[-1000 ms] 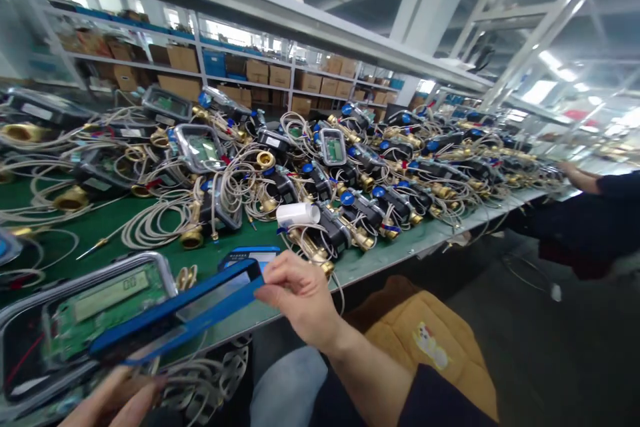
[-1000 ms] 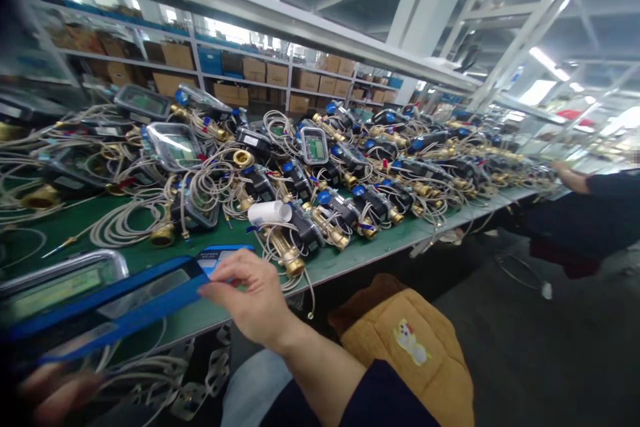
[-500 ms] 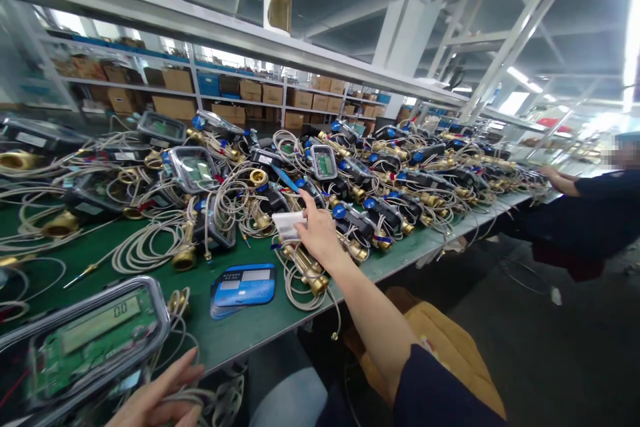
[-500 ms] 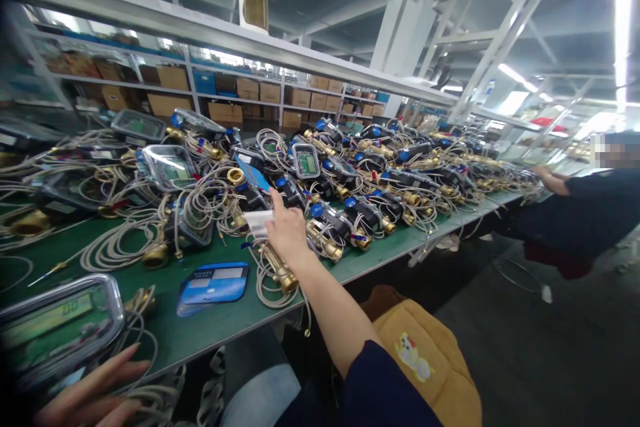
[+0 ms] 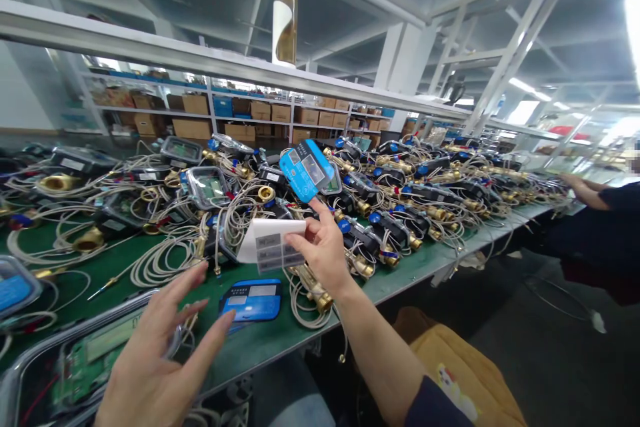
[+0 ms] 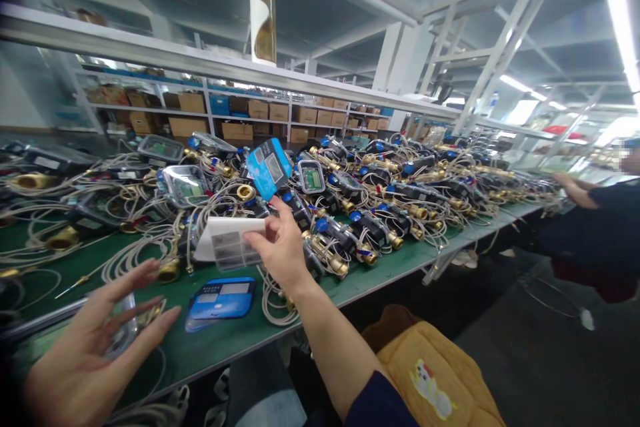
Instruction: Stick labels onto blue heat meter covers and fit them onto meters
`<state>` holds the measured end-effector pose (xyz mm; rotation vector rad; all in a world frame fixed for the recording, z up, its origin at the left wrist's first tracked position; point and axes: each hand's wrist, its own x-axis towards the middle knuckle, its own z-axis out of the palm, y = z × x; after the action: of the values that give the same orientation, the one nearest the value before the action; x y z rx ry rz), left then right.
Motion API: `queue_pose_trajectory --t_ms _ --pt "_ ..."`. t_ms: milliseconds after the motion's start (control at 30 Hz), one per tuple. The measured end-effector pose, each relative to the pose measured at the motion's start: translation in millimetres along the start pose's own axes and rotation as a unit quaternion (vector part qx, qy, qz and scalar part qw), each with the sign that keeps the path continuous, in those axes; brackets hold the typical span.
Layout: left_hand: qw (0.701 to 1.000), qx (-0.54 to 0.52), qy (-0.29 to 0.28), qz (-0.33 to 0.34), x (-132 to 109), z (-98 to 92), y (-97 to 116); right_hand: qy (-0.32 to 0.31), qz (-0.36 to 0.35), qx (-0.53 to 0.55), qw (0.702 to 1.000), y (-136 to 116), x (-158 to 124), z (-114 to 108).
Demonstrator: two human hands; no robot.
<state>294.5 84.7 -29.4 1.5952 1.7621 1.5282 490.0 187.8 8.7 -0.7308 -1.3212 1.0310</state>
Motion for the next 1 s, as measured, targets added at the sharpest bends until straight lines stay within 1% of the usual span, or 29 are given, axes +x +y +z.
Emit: queue_pose_trajectory --t_ms 67,133,200,233,300,367,433,500,567,633,733,833,933,1000 --pt "0.999 -0.029 -0.013 -0.018 8.3 2.2 14.2 -0.052 0.048 0.047 0.996 -7.6 -8.3 9.1" --pt "0.989 -0.122 -0.056 -0.07 12.1 5.2 24.1 -0.096 0.084 0.074 0.989 -10.6 -16.9 16.5" --pt "0.952 -0.243 -0.095 -0.159 11.7 8.1 28.1 -0.121 0.105 0.082 0.984 -8.2 -24.4 21.2" --pt "0.929 -0.294 -0.102 -0.199 10.4 9.2 28.1 -0.127 0.108 0.075 0.983 -5.4 -27.4 22.4" --pt "0.896 -0.351 -0.087 -0.258 6.4 10.1 25.2 -0.124 0.087 0.025 0.988 1.3 -32.3 22.7" --pt "0.881 -0.368 -0.064 -0.29 1.7 9.6 20.8 -0.105 0.023 -0.05 0.993 6.6 -36.3 21.9" --pt "0.875 -0.373 -0.052 -0.304 -2.7 8.1 16.9 -0.093 -0.046 -0.102 0.989 8.5 -40.6 22.0" --pt "0.871 -0.377 -0.04 -0.311 -6.6 6.6 14.2 -0.112 -0.075 -0.11 0.985 7.9 -45.6 24.7" --pt "0.865 -0.386 -0.033 -0.318 -9.8 5.4 12.6 -0.141 -0.074 -0.103 0.982 7.1 -50.8 29.6" --pt "0.86 -0.391 -0.039 -0.327 -12.2 4.7 11.5 -0.153 -0.068 -0.1 0.981 8.1 -54.9 35.1" --pt "0.856 -0.391 -0.049 -0.335 -14.5 4.4 9.5 -0.145 -0.041 -0.097 0.984 12.7 -57.5 41.0" --pt "0.857 -0.394 -0.054 -0.329 -15.6 4.5 5.0 -0.137 -0.021 -0.089 0.986 18.5 -56.9 43.5" --pt "0.855 -0.403 -0.061 -0.321 -16.3 4.5 1.6 -0.135 -0.016 -0.092 0.986 20.8 -56.8 45.8" --pt "0.858 -0.405 -0.06 -0.311 -17.7 3.9 4.0 -0.129 -0.024 -0.114 0.985 18.6 -58.5 48.0"
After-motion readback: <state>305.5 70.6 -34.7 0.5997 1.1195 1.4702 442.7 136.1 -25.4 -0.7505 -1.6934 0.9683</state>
